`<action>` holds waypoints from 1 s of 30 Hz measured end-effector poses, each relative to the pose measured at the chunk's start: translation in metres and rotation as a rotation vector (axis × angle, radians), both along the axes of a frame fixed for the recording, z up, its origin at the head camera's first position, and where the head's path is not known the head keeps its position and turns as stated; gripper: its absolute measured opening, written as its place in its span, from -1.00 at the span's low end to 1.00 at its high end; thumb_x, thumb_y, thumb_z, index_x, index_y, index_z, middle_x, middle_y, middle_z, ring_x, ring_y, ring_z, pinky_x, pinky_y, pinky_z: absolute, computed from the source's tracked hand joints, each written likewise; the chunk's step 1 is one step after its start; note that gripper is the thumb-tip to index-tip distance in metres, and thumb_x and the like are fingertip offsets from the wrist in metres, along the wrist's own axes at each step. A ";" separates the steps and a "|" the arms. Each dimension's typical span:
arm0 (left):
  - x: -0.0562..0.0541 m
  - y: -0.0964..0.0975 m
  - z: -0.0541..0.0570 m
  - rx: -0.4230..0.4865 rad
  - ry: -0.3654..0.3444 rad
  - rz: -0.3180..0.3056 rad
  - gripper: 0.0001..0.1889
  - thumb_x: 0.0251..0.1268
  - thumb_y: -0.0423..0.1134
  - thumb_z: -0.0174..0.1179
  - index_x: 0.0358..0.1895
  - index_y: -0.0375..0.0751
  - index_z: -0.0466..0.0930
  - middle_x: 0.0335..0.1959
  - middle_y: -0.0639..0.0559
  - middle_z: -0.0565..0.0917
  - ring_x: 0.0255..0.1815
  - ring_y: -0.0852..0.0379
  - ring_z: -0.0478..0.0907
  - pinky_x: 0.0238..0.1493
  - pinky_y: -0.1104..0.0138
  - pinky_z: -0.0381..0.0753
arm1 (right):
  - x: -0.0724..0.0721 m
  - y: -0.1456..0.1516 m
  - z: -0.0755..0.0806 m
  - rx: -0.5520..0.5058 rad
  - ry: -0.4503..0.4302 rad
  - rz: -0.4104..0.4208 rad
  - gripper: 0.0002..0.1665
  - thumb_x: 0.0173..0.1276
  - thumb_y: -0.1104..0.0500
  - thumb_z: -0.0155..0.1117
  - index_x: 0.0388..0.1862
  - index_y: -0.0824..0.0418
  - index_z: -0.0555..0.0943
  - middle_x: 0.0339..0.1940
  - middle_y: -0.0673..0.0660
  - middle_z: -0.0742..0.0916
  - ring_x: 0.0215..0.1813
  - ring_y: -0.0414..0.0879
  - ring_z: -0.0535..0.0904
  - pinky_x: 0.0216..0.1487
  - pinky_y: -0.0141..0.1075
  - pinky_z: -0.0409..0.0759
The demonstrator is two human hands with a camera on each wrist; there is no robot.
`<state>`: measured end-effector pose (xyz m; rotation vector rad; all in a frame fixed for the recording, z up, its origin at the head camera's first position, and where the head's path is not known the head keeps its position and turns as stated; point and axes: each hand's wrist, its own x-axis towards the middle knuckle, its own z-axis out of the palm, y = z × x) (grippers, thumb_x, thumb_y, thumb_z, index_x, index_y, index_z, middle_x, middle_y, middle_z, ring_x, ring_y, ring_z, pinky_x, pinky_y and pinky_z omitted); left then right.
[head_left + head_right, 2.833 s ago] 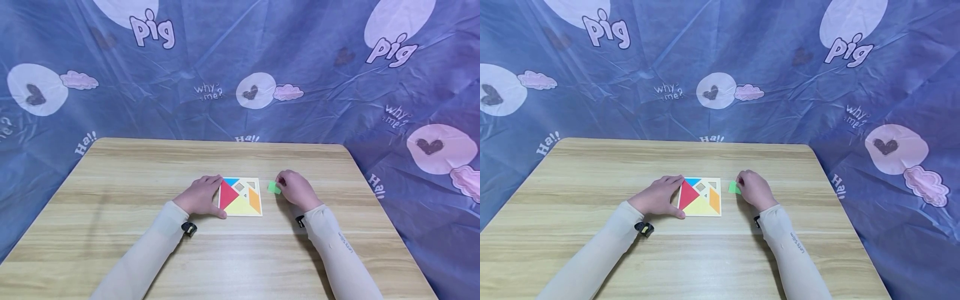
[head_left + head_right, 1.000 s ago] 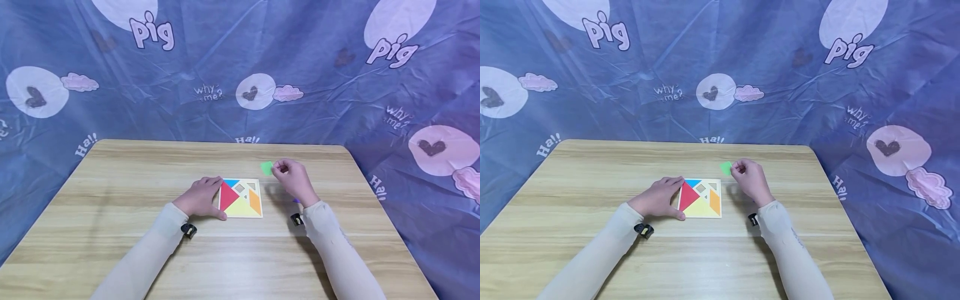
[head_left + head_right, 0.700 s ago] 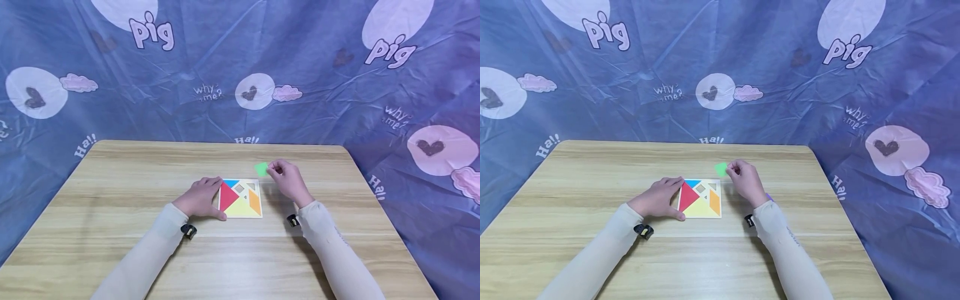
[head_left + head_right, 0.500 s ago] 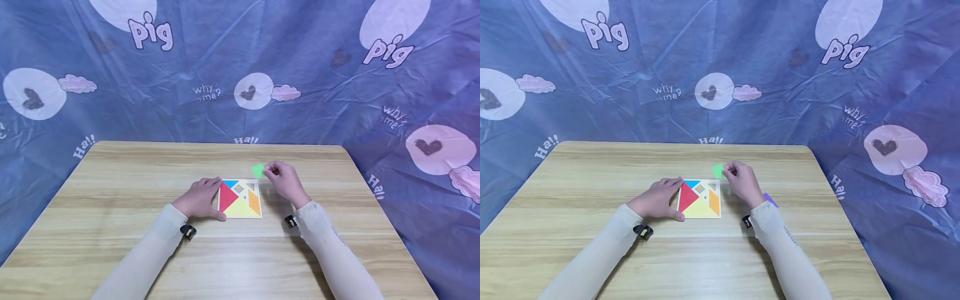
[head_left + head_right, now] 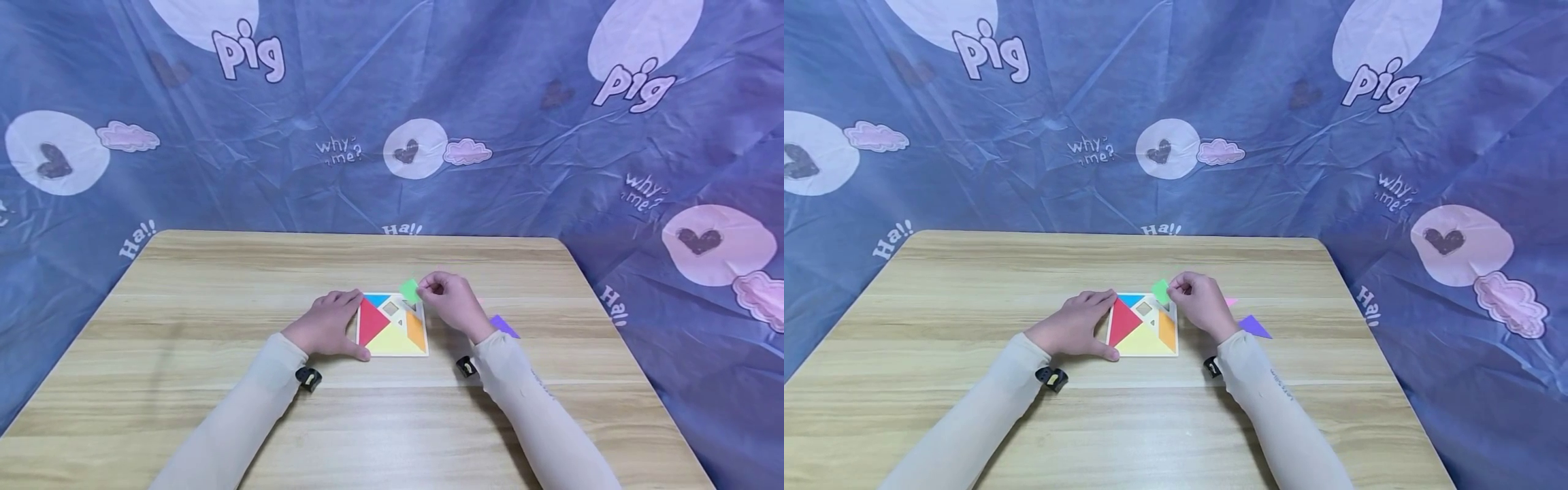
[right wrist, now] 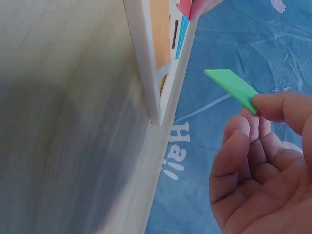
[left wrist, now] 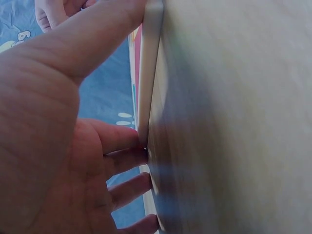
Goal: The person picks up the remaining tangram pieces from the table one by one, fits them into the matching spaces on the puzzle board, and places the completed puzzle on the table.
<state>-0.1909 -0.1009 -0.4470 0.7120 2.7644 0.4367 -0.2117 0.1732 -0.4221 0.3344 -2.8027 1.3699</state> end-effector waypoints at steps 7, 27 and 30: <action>-0.001 0.000 0.000 -0.011 -0.005 0.002 0.30 -0.02 0.46 0.42 0.66 -0.24 0.05 0.68 -0.11 0.12 0.63 -0.17 0.09 0.59 -0.09 0.09 | -0.004 -0.007 -0.005 -0.013 -0.097 0.052 -0.90 0.45 0.21 0.36 -0.16 0.22 0.74 -0.31 0.07 0.71 -0.27 -0.10 0.51 -0.24 -0.30 0.51; -0.002 0.000 0.001 -0.012 -0.006 0.006 0.30 -0.03 0.46 0.43 0.66 -0.24 0.05 0.67 -0.12 0.13 0.62 -0.17 0.10 0.59 -0.08 0.10 | -0.020 -0.023 -0.018 0.051 -0.268 0.095 -0.88 0.45 0.17 0.35 -0.27 0.19 0.74 -0.27 0.06 0.73 -0.35 -0.10 0.49 -0.28 -0.29 0.50; -0.002 0.000 0.001 -0.012 -0.004 0.007 0.29 -0.03 0.45 0.43 0.66 -0.24 0.06 0.67 -0.12 0.13 0.62 -0.17 0.10 0.59 -0.08 0.10 | -0.021 -0.027 -0.018 0.108 -0.265 0.079 -0.89 0.44 0.17 0.35 -0.27 0.18 0.73 -0.26 0.06 0.74 -0.30 -0.07 0.53 -0.25 -0.28 0.54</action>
